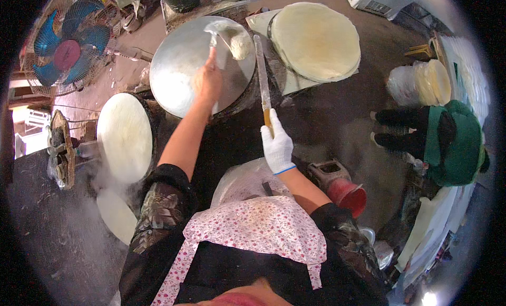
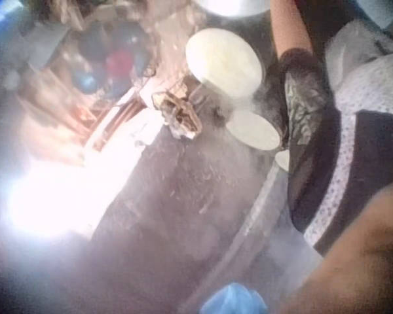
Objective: The person ladles batter onto multiple hot griddles, spreads it into thin circles, and flips the crepes as they cook. They repeatedly remove finished crepes and place them on a stack while continuing to cook new ones.
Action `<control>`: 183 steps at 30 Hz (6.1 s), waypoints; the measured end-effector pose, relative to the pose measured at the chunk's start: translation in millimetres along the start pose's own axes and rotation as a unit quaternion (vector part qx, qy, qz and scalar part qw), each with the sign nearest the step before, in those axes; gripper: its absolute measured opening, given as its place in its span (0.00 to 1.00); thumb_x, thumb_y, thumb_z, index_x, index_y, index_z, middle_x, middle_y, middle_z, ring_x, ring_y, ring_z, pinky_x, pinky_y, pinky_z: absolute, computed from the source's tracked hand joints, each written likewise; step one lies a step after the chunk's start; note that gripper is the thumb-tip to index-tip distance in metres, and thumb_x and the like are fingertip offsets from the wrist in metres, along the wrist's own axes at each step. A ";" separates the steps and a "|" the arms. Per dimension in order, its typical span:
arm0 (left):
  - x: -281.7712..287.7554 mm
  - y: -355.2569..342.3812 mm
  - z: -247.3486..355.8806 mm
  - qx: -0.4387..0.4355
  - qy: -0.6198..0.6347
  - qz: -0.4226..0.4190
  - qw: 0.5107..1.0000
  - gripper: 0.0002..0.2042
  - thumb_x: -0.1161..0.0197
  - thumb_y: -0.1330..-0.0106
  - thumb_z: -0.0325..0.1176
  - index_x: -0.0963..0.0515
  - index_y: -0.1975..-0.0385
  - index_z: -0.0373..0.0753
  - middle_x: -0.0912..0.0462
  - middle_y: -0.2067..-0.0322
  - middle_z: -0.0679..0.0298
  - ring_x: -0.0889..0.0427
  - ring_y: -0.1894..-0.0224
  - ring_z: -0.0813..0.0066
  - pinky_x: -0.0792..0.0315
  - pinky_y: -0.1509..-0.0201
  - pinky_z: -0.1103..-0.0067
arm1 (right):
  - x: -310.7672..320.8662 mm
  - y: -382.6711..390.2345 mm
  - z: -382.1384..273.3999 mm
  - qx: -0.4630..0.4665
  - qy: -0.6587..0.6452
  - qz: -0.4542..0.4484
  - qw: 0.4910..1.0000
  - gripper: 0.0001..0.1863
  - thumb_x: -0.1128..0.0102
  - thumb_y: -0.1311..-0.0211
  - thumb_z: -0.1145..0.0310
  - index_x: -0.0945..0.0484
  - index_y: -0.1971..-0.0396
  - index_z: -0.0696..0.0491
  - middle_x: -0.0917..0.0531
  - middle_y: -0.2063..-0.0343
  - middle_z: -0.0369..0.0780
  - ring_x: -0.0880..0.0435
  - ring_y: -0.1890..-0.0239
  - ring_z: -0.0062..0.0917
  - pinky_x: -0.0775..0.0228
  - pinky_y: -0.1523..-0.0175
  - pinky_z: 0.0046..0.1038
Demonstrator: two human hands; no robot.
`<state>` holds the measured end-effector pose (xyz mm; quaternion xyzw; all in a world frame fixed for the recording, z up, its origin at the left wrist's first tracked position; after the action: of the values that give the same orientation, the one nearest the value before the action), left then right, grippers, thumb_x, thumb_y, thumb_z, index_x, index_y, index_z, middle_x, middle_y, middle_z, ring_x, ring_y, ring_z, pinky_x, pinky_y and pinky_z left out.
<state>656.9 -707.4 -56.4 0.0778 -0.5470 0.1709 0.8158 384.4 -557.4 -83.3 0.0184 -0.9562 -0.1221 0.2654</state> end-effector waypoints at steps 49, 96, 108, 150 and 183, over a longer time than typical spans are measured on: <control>196.5 225.4 -90.5 0.124 0.435 0.106 0.886 0.29 0.54 0.19 0.24 0.45 0.19 0.41 0.32 0.81 0.70 0.38 0.86 0.86 0.40 0.84 0.85 | -91.3 -128.6 -180.7 0.170 -0.003 -0.184 0.968 0.22 0.42 0.30 0.49 0.16 0.41 0.39 0.12 0.52 0.46 0.12 0.52 0.47 0.22 0.45 0.40; 121.5 286.8 23.6 0.331 0.425 0.169 0.825 0.27 0.51 0.18 0.26 0.43 0.20 0.40 0.28 0.80 0.70 0.33 0.84 0.87 0.36 0.82 0.86 | -79.4 -217.6 -134.1 0.013 -0.120 -0.365 0.923 0.23 0.34 0.31 0.60 0.16 0.40 0.53 0.11 0.62 0.38 0.20 0.73 0.20 0.27 0.68 0.25; 118.6 296.9 29.7 0.361 0.421 0.167 0.816 0.28 0.51 0.17 0.28 0.45 0.19 0.40 0.28 0.80 0.70 0.33 0.84 0.88 0.36 0.80 0.87 | -74.4 -214.5 -155.9 0.190 -0.064 -0.337 0.920 0.23 0.37 0.29 0.56 0.16 0.39 0.49 0.09 0.63 0.40 0.18 0.73 0.25 0.24 0.62 0.29; 86.1 246.9 -29.0 0.409 0.331 0.160 0.836 0.29 0.49 0.21 0.25 0.38 0.20 0.49 0.32 0.79 0.74 0.36 0.79 0.88 0.36 0.76 0.84 | -49.8 -181.7 -134.3 0.493 0.176 -0.403 0.751 0.20 0.40 0.30 0.50 0.16 0.40 0.33 0.11 0.68 0.45 0.11 0.68 0.42 0.19 0.60 0.40; 295.1 365.0 -112.7 0.140 0.536 0.154 0.818 0.17 0.54 0.14 0.40 0.37 0.38 0.33 0.38 0.81 0.70 0.40 0.86 0.84 0.38 0.84 0.81 | -176.1 47.6 -100.2 0.002 -0.044 -0.151 0.987 0.40 0.50 0.32 0.71 0.42 0.22 0.26 0.15 0.62 0.61 0.14 0.59 0.58 0.24 0.51 0.55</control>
<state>722.8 -275.5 149.1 0.0015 0.0020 0.3839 0.9234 588.3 -516.0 -77.2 0.1580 -0.9534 -0.1599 0.2014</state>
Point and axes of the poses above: each hand's wrist, its own y-axis away from the middle knuckle, its own x-axis out of the back of the hand, z = x × y, the point moved 8 cm from there along -y, towards the middle knuckle
